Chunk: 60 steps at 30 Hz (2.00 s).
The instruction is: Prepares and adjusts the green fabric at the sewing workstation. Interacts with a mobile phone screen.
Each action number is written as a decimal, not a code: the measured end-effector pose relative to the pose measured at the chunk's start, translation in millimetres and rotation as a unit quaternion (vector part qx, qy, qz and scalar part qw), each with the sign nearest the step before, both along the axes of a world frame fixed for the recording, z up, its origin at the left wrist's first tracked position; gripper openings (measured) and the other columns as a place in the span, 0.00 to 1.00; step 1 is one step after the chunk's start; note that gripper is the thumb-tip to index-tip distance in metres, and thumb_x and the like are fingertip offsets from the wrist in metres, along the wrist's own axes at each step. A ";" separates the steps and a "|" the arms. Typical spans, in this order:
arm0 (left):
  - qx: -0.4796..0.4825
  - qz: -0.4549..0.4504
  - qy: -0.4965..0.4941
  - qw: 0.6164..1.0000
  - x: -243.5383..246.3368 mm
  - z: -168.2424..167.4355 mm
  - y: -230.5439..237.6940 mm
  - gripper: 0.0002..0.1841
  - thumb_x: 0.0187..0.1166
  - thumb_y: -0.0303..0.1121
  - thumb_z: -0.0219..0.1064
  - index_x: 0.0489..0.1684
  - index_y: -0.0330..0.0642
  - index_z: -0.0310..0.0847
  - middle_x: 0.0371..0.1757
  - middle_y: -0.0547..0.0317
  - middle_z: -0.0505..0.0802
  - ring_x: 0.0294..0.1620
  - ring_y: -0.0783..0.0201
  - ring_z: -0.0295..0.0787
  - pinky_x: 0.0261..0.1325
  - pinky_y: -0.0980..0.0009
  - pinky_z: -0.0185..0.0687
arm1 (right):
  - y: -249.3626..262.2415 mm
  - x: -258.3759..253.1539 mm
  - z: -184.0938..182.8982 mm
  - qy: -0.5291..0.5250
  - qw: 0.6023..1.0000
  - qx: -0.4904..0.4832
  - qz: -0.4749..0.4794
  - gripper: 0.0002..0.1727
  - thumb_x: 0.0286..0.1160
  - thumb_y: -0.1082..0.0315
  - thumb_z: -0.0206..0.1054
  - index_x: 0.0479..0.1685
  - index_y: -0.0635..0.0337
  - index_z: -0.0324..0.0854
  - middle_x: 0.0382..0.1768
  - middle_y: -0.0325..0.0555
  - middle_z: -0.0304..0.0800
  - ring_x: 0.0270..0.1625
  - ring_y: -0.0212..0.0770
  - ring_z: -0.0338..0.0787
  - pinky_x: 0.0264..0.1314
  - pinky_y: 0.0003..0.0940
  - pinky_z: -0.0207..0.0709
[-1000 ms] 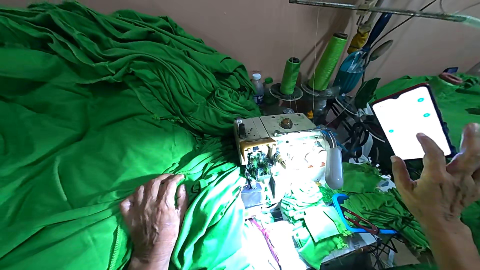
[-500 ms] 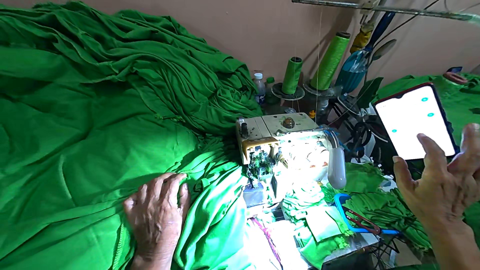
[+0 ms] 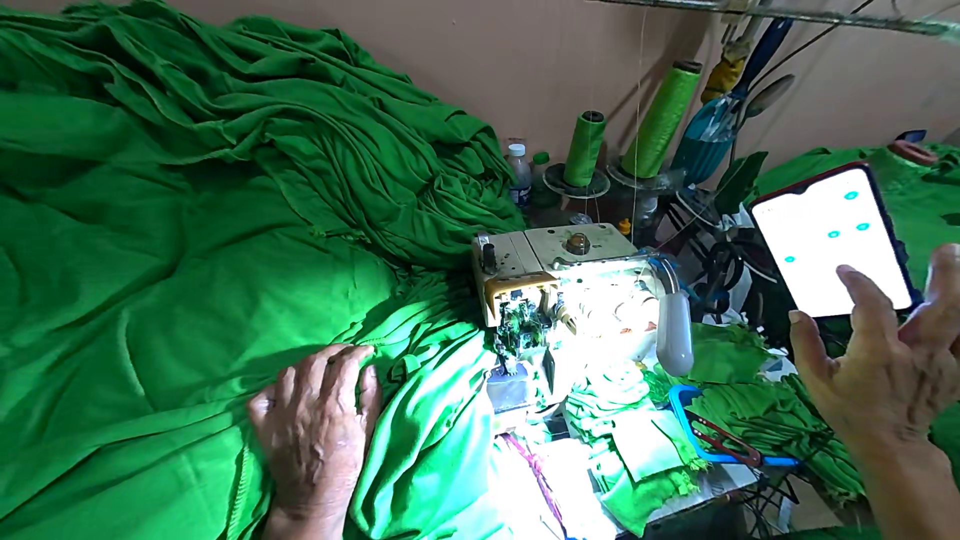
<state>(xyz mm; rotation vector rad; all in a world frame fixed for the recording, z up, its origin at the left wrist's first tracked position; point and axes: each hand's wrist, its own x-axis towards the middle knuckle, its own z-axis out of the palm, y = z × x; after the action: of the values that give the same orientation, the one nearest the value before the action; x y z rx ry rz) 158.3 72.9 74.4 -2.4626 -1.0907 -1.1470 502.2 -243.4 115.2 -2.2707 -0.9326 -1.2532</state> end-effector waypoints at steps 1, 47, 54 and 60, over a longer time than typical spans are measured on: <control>0.004 0.001 0.000 1.000 0.0 -0.3 0.1 0.18 0.88 0.38 0.55 0.51 0.38 0.92 0.56 0.36 0.94 0.57 0.29 0.89 0.59 0.32 0.73 | 0.1 0.4 -0.2 0.000 1.000 0.002 0.001 0.33 0.83 0.47 0.56 0.81 0.59 0.73 0.89 0.74 0.51 0.90 0.82 0.45 0.80 0.88 0.32; 0.055 0.006 -0.013 0.998 -1.2 -11.0 4.3 0.18 0.85 0.38 0.54 0.49 0.39 0.91 0.52 0.38 0.93 0.53 0.33 0.90 0.51 0.36 0.73 | 5.3 0.6 0.2 0.009 1.000 0.003 0.011 0.33 0.82 0.48 0.55 0.80 0.60 0.73 0.89 0.75 0.52 0.90 0.82 0.44 0.81 0.87 0.31; 0.051 0.006 -0.012 0.999 -0.8 -9.8 4.0 0.18 0.85 0.38 0.54 0.49 0.39 0.91 0.52 0.38 0.94 0.52 0.33 0.90 0.51 0.36 0.73 | 6.3 1.0 1.1 0.015 1.000 0.003 0.013 0.33 0.83 0.48 0.55 0.81 0.60 0.72 0.90 0.73 0.51 0.91 0.80 0.42 0.81 0.87 0.28; 0.048 0.006 -0.011 0.999 -0.8 -8.4 3.1 0.17 0.84 0.37 0.55 0.49 0.39 0.91 0.52 0.38 0.93 0.53 0.33 0.90 0.51 0.36 0.73 | 8.0 3.0 1.5 0.004 1.000 0.004 0.017 0.32 0.83 0.48 0.55 0.81 0.59 0.72 0.89 0.73 0.52 0.91 0.79 0.43 0.81 0.87 0.28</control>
<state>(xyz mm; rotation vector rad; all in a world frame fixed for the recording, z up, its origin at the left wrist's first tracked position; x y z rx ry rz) 157.5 76.0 66.0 -2.3728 -1.0313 -1.1965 505.2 -235.4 116.7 -2.2425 -0.9564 -1.2307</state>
